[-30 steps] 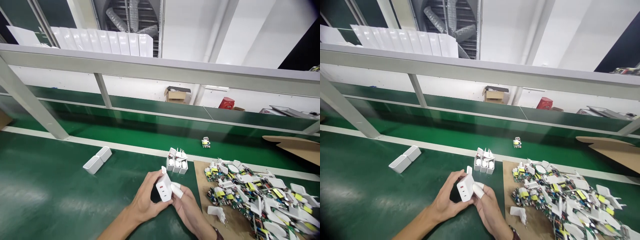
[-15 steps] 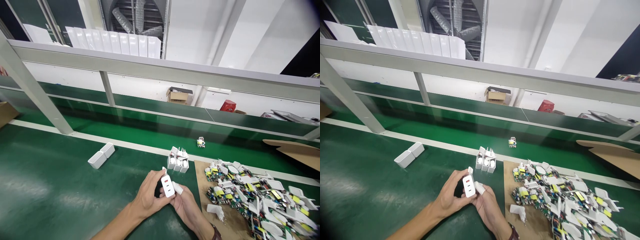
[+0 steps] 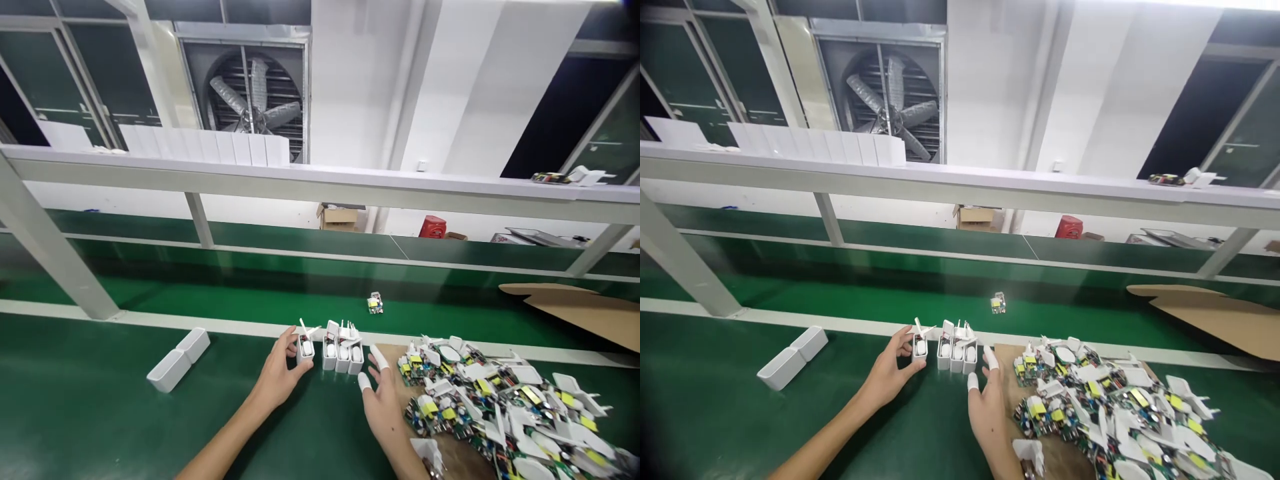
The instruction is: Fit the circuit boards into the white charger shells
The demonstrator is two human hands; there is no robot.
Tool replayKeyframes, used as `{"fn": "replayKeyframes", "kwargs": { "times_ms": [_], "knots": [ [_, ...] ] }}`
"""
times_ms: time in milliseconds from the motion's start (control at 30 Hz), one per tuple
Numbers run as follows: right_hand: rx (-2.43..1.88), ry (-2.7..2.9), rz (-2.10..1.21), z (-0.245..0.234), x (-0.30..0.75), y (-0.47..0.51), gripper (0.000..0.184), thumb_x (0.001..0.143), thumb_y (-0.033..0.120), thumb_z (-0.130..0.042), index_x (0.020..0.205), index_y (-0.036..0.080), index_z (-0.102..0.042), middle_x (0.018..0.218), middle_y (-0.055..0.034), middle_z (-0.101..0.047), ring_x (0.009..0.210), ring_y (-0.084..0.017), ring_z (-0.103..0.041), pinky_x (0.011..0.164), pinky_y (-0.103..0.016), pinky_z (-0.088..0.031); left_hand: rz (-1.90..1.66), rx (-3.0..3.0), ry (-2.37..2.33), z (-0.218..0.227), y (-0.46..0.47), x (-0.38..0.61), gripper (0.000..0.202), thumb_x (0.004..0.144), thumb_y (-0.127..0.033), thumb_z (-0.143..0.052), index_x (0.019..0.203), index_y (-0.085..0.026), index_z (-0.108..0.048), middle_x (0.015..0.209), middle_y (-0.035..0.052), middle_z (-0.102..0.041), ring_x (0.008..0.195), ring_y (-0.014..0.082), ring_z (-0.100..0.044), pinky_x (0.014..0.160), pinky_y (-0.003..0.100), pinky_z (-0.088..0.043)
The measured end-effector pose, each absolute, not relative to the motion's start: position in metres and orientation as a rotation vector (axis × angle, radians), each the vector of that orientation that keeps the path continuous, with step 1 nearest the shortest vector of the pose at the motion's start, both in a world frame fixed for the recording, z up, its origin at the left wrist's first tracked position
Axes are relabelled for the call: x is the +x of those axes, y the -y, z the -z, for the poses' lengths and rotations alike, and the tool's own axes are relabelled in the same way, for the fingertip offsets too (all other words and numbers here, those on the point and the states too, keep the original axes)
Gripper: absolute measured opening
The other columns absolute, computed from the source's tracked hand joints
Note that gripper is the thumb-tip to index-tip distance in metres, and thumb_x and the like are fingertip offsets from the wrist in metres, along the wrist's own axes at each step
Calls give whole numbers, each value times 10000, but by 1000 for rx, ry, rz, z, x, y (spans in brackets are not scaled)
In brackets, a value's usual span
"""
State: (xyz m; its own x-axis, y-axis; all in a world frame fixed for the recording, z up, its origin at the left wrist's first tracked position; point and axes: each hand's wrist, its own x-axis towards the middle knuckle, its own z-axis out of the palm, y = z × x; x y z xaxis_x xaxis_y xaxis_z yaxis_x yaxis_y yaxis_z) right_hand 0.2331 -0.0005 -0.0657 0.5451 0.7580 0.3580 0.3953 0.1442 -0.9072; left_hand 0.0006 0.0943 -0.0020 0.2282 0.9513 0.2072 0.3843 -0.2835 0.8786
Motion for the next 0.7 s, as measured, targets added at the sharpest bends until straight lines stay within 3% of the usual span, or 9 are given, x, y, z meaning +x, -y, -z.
{"fn": "replayKeyframes", "kwargs": {
  "times_ms": [100, 200, 400, 467, 600, 700],
  "knots": [
    [-1458, 1092, -323, 79, 239, -7, 549, 892, 284, -565, 1435, 209, -536, 1374, -186, -614, 1193, -311, -705, 899, -475, -649, -977, 1796, -1140, 3, -107, 18, 769, 779, -408, -775, 1459, -199, -483, 1323, 138, -681, 1014, 257, -707, 996, 497, -589],
    [-1427, 1157, -343, 84, 234, -10, 626, 875, 208, -544, 1497, 232, -486, 1376, -155, -635, 1239, -273, -693, 967, -450, -626, -955, 1786, -1071, 7, -101, 28, 880, 760, -428, -810, 1517, -209, -419, 1391, 162, -635, 1146, 291, -694, 1025, 493, -587],
    [-1199, 1237, -756, 71, 203, -3, 830, 857, 92, -513, 1642, 239, -286, 1515, -158, -599, 1360, -223, -633, 1187, -511, -459, -1004, 1784, -1332, 3, -75, 21, 1372, 629, -562, -913, 1658, -210, -76, 1585, 222, -374, 1519, 436, -389, 1238, 637, -345],
    [-1124, 1259, -879, 65, 195, 1, 818, 866, 78, -515, 1639, 244, -307, 1544, -151, -582, 1409, -225, -591, 1232, -546, -387, -987, 1823, -1453, 1, -71, 21, 1477, 603, -591, -921, 1669, -200, 23, 1621, 238, -290, 1559, 461, -301, 1247, 659, -309],
    [-1182, 1334, -915, 64, 191, 7, 719, 864, 76, -534, 1560, 249, -474, 1573, -117, -564, 1503, -244, -486, 1279, -583, -260, -1054, 1906, -1650, 1, -66, 30, 1505, 577, -551, -944, 1674, -234, 36, 1666, 230, -167, 1559, 499, -261, 1230, 687, -308],
    [-1250, 1348, -876, 76, 191, 7, 754, 868, 66, -508, 1598, 238, -423, 1579, -125, -554, 1489, -248, -507, 1271, -574, -299, -1126, 1963, -1731, 8, -65, 39, 1362, 663, -464, -887, 1669, -238, 2, 1635, 219, -218, 1544, 488, -271, 1220, 669, -333]
  ]
}}
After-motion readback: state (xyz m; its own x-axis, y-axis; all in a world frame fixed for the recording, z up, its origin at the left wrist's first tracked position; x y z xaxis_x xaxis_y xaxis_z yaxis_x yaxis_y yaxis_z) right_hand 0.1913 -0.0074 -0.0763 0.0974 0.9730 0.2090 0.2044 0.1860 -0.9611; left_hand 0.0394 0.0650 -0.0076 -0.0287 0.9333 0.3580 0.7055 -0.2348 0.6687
